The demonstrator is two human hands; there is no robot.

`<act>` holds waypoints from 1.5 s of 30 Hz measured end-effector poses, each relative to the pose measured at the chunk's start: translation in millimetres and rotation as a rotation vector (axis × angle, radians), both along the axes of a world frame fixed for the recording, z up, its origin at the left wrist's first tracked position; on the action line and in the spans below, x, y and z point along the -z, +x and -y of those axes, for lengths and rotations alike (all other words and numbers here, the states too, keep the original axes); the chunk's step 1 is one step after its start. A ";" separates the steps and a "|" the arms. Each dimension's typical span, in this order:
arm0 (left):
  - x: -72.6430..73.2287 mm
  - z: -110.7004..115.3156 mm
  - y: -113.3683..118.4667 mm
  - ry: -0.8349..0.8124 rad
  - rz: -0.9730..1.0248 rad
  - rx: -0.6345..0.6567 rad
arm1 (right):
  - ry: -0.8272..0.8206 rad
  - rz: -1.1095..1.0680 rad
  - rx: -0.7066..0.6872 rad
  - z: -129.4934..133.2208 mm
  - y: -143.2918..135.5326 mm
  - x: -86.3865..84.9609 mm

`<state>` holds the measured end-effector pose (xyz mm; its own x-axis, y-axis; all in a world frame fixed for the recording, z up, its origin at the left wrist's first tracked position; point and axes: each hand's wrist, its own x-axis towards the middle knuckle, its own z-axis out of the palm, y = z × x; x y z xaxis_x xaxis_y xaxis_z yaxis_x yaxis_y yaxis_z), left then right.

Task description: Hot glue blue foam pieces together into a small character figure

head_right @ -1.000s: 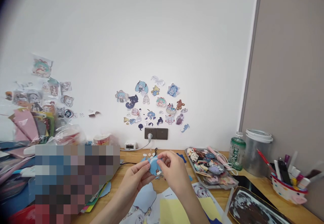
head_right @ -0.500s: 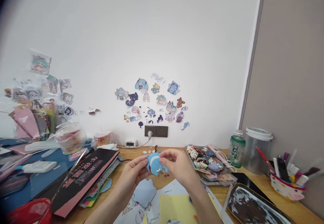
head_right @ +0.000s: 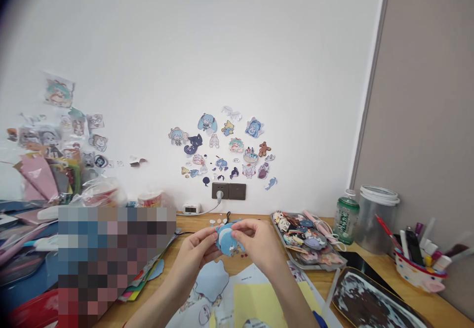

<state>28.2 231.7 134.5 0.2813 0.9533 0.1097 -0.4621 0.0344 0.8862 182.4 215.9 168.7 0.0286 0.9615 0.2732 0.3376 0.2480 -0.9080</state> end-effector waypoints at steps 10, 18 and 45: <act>-3.2 2.8 1.6 -0.001 -0.044 -0.041 | 0.055 0.011 0.038 -0.1 -2.9 2.7; -2.3 2.6 0.9 -0.040 -0.056 -0.052 | 0.038 -0.039 -0.053 0.5 5.6 -2.8; 3.4 2.2 4.9 -0.127 0.129 0.028 | 0.150 -0.296 0.162 -15.7 -19.0 19.9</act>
<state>33.1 229.5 131.1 0.2995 0.9537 0.0262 -0.5692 0.1566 0.8072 163.4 231.6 148.9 0.2763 0.8880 0.3676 0.1111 0.3505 -0.9300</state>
